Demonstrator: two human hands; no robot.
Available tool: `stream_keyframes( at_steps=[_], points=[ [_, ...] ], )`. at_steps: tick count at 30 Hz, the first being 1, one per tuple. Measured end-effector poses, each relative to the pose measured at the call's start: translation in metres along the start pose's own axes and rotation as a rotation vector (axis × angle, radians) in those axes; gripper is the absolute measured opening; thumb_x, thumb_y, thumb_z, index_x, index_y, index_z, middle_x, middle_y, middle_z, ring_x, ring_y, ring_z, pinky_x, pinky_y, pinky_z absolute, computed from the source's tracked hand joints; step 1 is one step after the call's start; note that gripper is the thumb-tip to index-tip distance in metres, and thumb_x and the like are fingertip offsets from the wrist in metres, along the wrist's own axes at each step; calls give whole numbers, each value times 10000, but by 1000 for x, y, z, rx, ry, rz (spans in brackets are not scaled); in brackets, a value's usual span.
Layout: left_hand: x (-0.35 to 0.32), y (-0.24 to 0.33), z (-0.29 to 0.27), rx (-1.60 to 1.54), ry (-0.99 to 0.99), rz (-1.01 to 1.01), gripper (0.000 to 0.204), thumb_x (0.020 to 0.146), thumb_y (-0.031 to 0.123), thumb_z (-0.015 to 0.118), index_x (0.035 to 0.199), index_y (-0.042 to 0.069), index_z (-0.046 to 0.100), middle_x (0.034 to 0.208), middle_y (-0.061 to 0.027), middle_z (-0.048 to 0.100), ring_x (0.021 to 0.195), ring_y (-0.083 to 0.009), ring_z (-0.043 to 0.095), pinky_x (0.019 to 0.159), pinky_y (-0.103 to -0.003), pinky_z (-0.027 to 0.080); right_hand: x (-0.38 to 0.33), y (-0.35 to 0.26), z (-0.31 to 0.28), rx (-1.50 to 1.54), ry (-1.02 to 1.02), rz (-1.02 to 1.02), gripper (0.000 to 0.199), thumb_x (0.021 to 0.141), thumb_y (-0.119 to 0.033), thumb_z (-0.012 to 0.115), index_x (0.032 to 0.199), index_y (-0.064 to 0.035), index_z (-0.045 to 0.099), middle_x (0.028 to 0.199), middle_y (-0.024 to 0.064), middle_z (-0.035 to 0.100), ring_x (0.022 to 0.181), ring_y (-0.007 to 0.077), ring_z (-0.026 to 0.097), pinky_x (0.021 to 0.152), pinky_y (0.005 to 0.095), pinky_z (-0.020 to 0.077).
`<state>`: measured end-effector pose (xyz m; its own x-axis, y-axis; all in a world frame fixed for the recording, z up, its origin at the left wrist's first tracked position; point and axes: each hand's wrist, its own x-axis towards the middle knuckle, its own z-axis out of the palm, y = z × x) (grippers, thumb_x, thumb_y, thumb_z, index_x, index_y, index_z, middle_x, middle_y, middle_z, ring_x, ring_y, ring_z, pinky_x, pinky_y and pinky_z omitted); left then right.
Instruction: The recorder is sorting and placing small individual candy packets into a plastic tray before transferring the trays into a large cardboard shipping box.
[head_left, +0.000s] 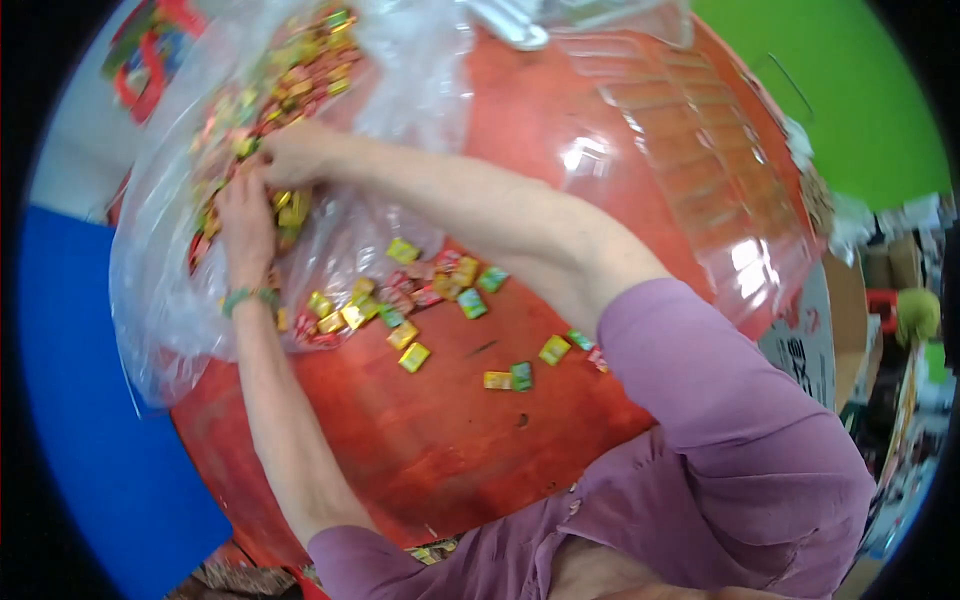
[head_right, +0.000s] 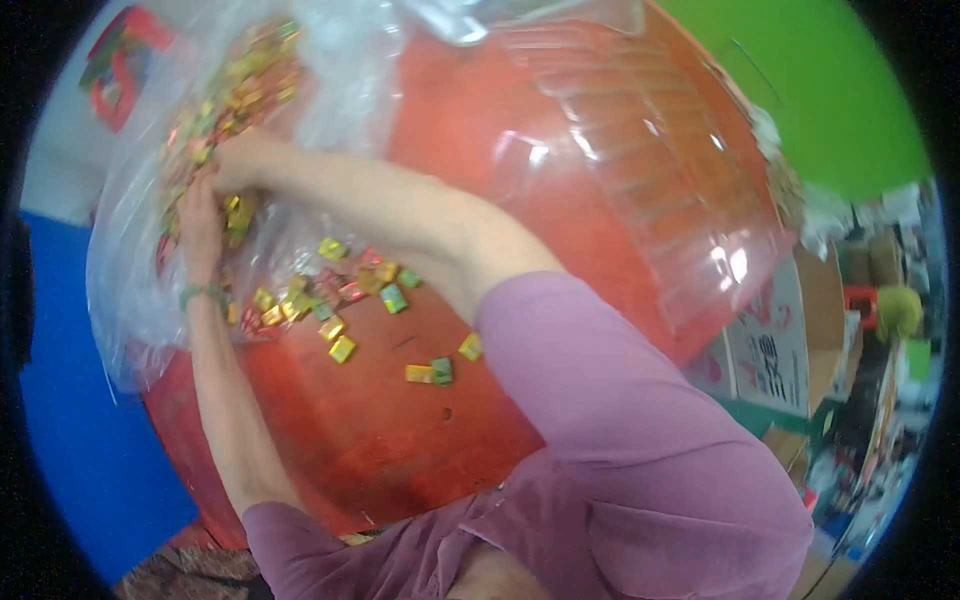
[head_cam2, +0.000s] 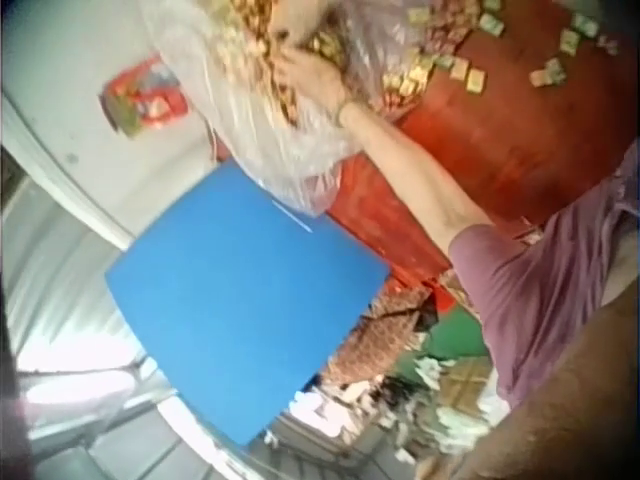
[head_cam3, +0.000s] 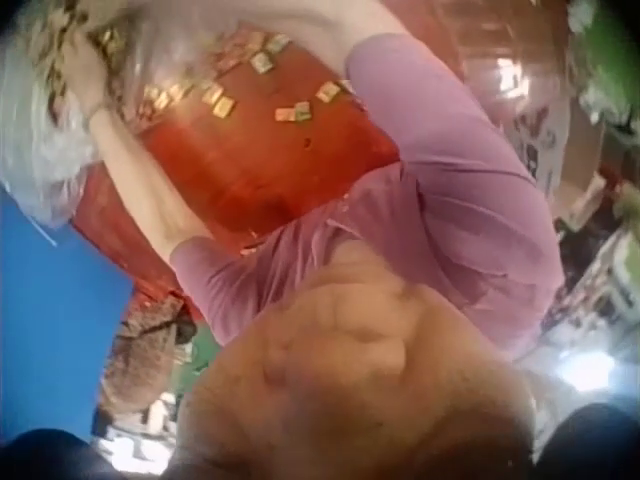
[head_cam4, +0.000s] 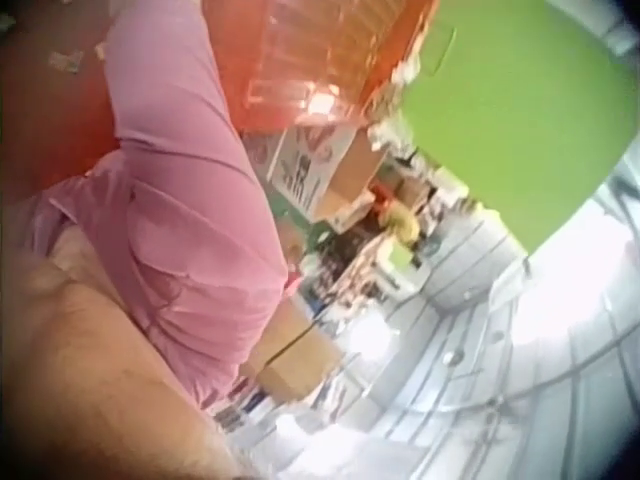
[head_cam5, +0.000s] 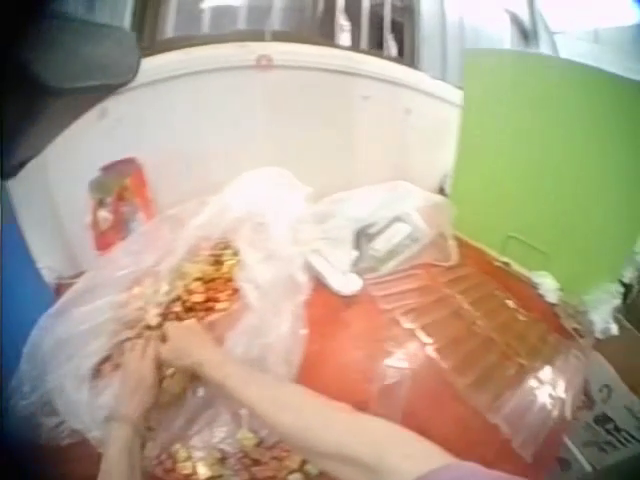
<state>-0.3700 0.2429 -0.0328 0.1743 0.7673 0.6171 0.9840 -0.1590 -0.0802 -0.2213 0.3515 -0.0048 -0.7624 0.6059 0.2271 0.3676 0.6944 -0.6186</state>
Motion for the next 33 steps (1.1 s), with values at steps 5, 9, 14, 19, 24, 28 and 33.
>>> stream_keyframes(
  at_steps=[5, 9, 14, 19, 24, 28, 33],
  points=[
    [-13, 23, -22, -547, -282, -558, 277, 1062, 211, 499, 1173, 3, 645, 1114, -156, 607, 1040, -303, 537, 939, -413, 433, -41, -17, -17, -12, -176, 104, 446, 841, -345, 628, 1056, 34, 724, 996, 279, 722, 961, 426, 705, 853, 493, 558],
    [-33, 67, -51, -750, -113, -565, 248, 1025, 218, 613, 1119, -3, 675, 1050, -101, 621, 1049, -214, 569, 934, -369, 449, -89, -27, -19, 45, -51, -50, 416, 807, -288, 686, 1101, 6, 693, 1022, 264, 711, 1010, 418, 687, 877, 465, 549],
    [-25, 147, -100, -949, -250, -841, 272, 982, 181, 667, 1189, 5, 666, 1069, -113, 682, 995, -244, 658, 905, -382, 522, -147, -19, -60, 50, -91, -131, 386, 876, -359, 712, 1125, -64, 701, 1038, 170, 731, 970, 320, 710, 852, 428, 551],
    [-65, 163, -101, -765, -120, -440, 304, 931, 136, 698, 1203, 6, 658, 1136, -162, 695, 1052, -284, 664, 928, -390, 518, -200, -42, -78, 12, -197, -107, 389, 959, -309, 669, 1246, -48, 647, 1015, 154, 735, 969, 281, 723, 831, 421, 565],
    [-85, 203, -135, -805, -275, -401, 332, 885, 64, 709, 1206, 1, 651, 1137, -176, 681, 1066, -338, 659, 934, -404, 521, -245, -76, -93, 139, -303, 52, 326, 968, -170, 630, 1256, -18, 625, 1009, 174, 728, 933, 305, 724, 807, 410, 568],
    [-94, 218, -154, -527, -203, -174, 354, 876, 61, 721, 1220, 8, 660, 1222, -182, 673, 1126, -372, 632, 976, -431, 513, -276, -66, -88, -3, -290, -88, 275, 969, -116, 608, 1220, -7, 637, 1040, 195, 709, 869, 324, 721, 770, 396, 559],
    [-113, 227, -179, -487, -263, -203, 380, 907, 96, 704, 1276, 25, 653, 1394, -191, 598, 1292, -403, 551, 1073, -471, 459, -320, -68, -99, -26, -298, -96, 311, 964, -131, 647, 1256, -26, 644, 1193, 165, 684, 1077, 328, 669, 900, 421, 539]
  ],
)
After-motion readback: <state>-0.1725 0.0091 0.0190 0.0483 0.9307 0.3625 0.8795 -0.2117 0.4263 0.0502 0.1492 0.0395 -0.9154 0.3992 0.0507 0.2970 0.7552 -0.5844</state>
